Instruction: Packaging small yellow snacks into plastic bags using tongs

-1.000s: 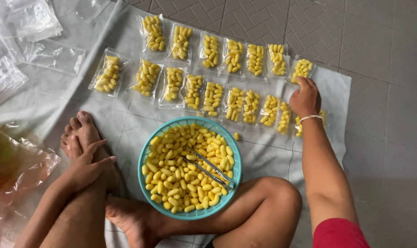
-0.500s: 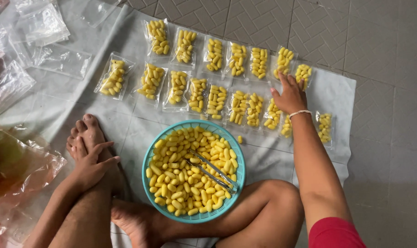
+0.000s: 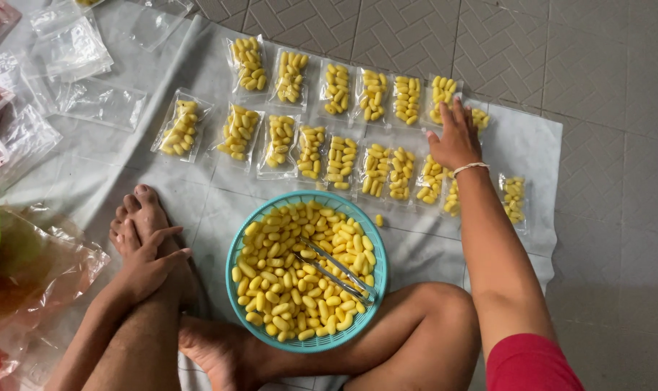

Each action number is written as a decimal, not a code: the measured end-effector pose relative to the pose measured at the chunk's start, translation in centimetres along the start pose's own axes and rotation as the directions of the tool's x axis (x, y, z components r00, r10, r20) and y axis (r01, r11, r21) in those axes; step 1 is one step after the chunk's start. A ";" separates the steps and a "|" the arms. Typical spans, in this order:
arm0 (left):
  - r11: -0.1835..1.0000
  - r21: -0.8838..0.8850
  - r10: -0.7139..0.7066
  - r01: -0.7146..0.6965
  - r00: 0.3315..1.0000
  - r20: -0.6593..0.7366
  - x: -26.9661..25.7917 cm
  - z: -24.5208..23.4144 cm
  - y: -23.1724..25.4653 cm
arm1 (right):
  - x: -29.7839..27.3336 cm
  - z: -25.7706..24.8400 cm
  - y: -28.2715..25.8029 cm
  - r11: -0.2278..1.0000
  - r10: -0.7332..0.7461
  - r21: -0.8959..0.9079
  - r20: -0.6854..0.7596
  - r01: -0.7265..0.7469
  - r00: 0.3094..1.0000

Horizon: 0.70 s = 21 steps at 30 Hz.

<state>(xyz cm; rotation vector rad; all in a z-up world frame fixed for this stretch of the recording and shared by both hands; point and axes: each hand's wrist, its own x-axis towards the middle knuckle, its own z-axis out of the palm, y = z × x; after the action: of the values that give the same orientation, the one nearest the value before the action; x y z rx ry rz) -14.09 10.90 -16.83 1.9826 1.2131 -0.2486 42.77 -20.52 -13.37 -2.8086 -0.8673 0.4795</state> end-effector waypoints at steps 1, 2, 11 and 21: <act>1.000 0.002 0.000 0.000 1.000 0.000 -0.7 -0.6 1.3 | 0.4 1.1 0.7 1.000 0.001 0.002 0.001 -0.001 1.000; 0.997 -0.052 -0.055 0.055 0.998 -0.006 -1.2 -1.2 2.6 | 0.9 2.0 1.5 1.000 -0.004 -0.013 -0.023 0.003 1.000; 0.997 -0.072 -0.046 0.040 0.996 -0.072 -0.7 -1.4 3.1 | -1.6 5.0 4.8 0.978 -0.198 -0.108 -0.198 0.179 0.960; 0.999 -0.005 -0.051 0.051 0.991 -0.121 3.4 -1.0 0.9 | -25.4 0.2 -1.9 0.931 -0.098 0.262 -0.487 0.252 0.868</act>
<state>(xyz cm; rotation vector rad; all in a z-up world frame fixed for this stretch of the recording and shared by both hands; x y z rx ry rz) -11.83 13.67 -17.44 1.9911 1.3414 -0.1537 21.90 -33.47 -6.66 -2.3589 -0.8373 -0.0880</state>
